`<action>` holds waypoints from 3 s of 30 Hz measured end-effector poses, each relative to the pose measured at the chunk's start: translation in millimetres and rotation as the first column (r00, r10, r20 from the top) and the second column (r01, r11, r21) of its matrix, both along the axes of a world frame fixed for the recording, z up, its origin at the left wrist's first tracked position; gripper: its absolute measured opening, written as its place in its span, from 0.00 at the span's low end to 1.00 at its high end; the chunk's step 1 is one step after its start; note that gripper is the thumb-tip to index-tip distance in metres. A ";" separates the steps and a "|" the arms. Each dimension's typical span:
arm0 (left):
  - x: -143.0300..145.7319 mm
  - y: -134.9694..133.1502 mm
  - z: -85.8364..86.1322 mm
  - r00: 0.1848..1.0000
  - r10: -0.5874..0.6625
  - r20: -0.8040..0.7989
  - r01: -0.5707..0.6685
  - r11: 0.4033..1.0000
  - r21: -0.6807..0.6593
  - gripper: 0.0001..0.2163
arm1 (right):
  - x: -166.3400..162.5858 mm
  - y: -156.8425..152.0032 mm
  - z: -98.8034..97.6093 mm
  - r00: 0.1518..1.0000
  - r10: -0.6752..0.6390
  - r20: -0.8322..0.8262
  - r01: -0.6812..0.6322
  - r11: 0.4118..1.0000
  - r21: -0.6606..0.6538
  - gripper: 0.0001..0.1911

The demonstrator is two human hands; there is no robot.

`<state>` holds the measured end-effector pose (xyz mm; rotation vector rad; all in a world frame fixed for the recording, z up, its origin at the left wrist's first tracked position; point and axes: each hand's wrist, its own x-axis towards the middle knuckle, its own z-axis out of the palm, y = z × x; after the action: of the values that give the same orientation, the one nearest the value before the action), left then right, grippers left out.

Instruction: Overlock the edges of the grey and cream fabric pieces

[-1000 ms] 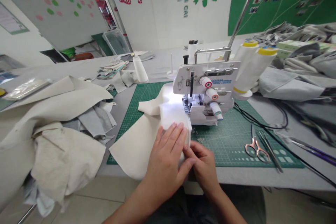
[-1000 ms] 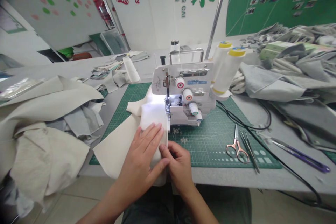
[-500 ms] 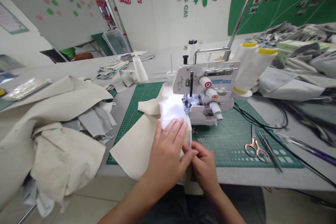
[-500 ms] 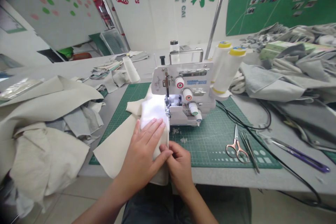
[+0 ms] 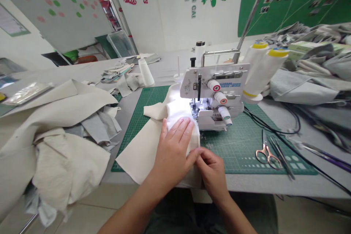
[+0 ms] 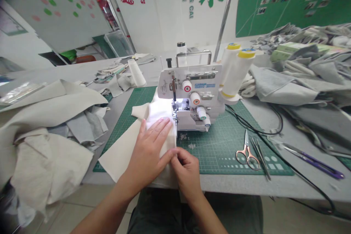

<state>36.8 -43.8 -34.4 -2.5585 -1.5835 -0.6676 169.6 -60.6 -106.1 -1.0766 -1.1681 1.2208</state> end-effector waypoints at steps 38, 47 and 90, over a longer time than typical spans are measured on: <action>-2.7 -15.5 -1.0 0.999 -0.038 0.036 0.038 0.999 -0.014 0.28 | 0.7 -0.9 2.1 0.997 0.041 0.069 -0.040 0.999 -0.030 0.19; -5.0 -5.3 2.1 0.998 -0.034 0.048 0.036 0.999 -0.031 0.27 | 0.3 1.0 -1.2 0.998 0.020 0.053 -0.021 1.000 0.013 0.18; -12.4 -4.1 -5.1 0.988 -0.103 0.117 0.098 0.994 0.046 0.23 | -1.4 -0.6 5.7 0.996 0.075 0.044 -0.076 0.997 0.007 0.23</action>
<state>24.4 -47.9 -39.5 -2.6288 -1.4645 -0.8681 168.2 -61.3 -100.4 -1.0657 -1.2563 1.2552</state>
